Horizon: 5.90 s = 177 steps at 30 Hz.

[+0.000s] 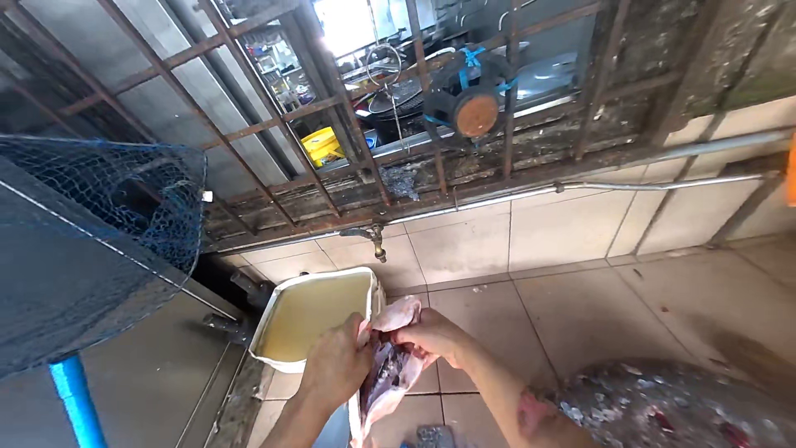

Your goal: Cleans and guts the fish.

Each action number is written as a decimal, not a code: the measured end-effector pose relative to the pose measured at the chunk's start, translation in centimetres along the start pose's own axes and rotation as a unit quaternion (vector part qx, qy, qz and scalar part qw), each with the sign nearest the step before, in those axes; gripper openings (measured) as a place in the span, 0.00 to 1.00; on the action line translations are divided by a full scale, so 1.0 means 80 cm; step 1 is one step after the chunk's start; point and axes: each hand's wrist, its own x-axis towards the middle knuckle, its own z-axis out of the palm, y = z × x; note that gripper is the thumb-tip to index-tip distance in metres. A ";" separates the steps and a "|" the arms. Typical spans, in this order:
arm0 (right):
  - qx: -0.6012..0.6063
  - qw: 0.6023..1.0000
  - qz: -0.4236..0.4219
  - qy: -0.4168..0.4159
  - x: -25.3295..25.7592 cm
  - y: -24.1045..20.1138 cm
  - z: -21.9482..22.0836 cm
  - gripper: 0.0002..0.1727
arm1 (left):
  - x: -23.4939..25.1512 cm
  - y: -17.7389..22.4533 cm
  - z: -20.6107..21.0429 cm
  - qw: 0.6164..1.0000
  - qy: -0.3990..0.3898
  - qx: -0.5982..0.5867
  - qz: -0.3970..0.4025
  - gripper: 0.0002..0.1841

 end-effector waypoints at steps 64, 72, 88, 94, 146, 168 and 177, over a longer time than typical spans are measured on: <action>-0.258 0.782 -0.542 0.167 -0.020 0.011 0.097 0.07 | -0.086 -0.015 0.053 0.848 0.243 -0.461 -0.098 0.21; -0.204 0.964 -0.009 0.172 -0.003 0.082 -0.087 0.29 | -0.022 -0.059 0.112 0.784 0.260 -0.552 -0.116 0.20; -0.326 0.935 0.000 0.141 0.134 0.014 0.032 0.19 | 0.058 -0.053 0.148 0.849 0.213 -0.460 -0.146 0.21; -0.136 0.949 -0.084 0.272 0.135 0.015 0.027 0.33 | 0.061 -0.056 0.136 0.848 0.204 -0.460 -0.167 0.21; -0.340 0.761 -0.373 0.408 0.090 -0.043 0.038 0.13 | 0.123 -0.082 0.248 0.789 0.131 -0.581 -0.152 0.24; -0.320 0.788 -0.519 0.081 0.221 -0.126 -0.019 0.13 | 0.312 -0.041 0.332 0.653 -0.034 -0.697 -0.294 0.15; -0.096 0.981 -0.003 0.166 0.243 0.026 -0.017 0.18 | 0.282 -0.018 0.314 0.665 -0.021 -0.684 -0.300 0.15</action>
